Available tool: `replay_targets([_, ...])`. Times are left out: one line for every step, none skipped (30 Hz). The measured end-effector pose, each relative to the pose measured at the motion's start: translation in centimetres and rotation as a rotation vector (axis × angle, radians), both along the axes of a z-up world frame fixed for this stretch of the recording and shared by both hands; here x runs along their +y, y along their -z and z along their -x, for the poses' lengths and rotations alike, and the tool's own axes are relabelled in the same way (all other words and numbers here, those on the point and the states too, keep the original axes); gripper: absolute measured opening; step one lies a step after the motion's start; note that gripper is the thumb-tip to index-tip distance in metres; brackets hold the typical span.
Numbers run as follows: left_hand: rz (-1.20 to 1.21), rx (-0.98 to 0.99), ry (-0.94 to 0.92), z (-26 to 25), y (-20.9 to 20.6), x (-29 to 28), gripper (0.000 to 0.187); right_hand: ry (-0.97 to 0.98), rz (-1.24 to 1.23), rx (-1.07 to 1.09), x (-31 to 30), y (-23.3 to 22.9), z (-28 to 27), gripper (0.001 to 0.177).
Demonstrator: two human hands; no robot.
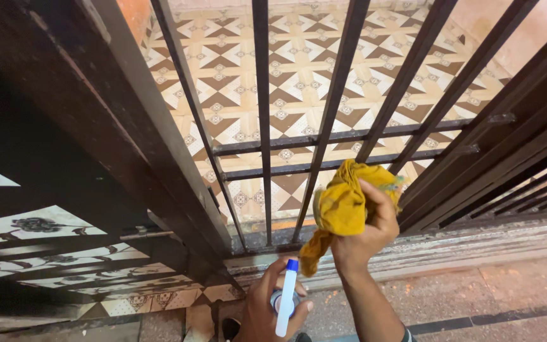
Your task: The person cleans the bars of a metal gate by spraying it with a cleaning solution and wiping it with a yellow cloth.
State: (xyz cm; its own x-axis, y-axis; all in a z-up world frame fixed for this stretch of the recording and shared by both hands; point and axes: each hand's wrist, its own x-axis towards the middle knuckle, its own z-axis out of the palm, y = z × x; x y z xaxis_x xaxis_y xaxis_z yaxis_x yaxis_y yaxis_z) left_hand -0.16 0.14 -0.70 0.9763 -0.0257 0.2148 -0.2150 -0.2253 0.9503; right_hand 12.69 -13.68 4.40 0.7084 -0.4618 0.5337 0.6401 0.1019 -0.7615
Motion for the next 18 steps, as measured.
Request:
replay_targets([-0.021,-0.02,-0.022,0.1,0.2,0.0,0.075,0.073,0.002,-0.005,0.2,0.1,0.3,0.033])
replay_targets([-0.02,-0.021,-0.024,0.1,0.4,0.1,0.075,0.072,0.003,-0.006,0.3,0.1,0.7,0.033])
replay_targets([0.003,0.037,-0.021,0.2,0.5,0.1,0.077,0.114,0.175,-0.092,0.4,-0.1,1.1,0.035])
replay_targets([0.026,0.095,-0.018,0.2,0.6,0.1,0.078,0.155,0.348,-0.178,0.6,-0.4,1.4,0.038])
replay_targets([0.026,0.094,-0.019,0.2,0.6,0.2,0.078,0.154,0.347,-0.179,0.9,-0.8,1.6,0.038])
replay_targets([0.016,0.114,-0.039,0.1,0.6,0.1,0.078,0.116,0.397,-0.175,1.3,-1.3,1.8,0.038])
replay_targets([0.006,0.14,-0.059,0.3,0.6,0.1,0.078,0.077,0.447,-0.164,1.7,-1.8,2.1,0.038])
replay_targets([0.007,0.145,-0.06,0.5,0.6,0.2,0.078,0.075,0.447,-0.158,2.2,-2.2,2.1,0.038])
replay_targets([0.028,0.161,-0.061,0.5,0.5,0.2,0.078,0.057,0.449,-0.147,2.6,-2.8,1.8,0.038])
replay_targets([0.05,0.177,-0.063,0.6,0.6,0.3,0.078,0.04,0.45,-0.136,3.0,-3.2,1.5,0.039])
replay_targets([0.053,0.181,-0.067,0.6,0.7,0.3,0.078,0.034,0.452,-0.134,3.5,-3.4,1.5,0.039])
replay_targets([0.036,0.122,-0.062,0.6,0.8,0.4,0.078,0.104,0.635,-0.173,4.0,-3.5,1.4,0.042])
replay_targets([0.015,0.059,-0.056,0.5,0.9,0.5,0.078,0.176,0.814,-0.215,4.4,-3.5,1.4,0.045])
replay_targets([0.015,0.059,-0.059,0.7,1.0,0.5,0.078,0.173,0.813,-0.217,4.3,-3.6,1.5,0.045])
replay_targets([0.018,0.053,-0.069,0.8,1.1,0.5,0.078,0.12,0.796,-0.164,4.3,-3.6,1.5,0.047])
replay_targets([0.021,0.047,-0.078,0.9,1.1,0.6,0.079,0.065,0.779,-0.111,4.2,-3.6,1.6,0.049])
replay_targets([0.017,0.038,-0.082,0.7,1.2,0.7,0.079,0.066,0.775,-0.12,4.2,-3.6,1.6,0.049])
replay_targets([0.041,0.066,-0.079,0.6,1.3,0.8,0.081,0.021,0.655,-0.085,4.2,-3.7,1.8,0.045])
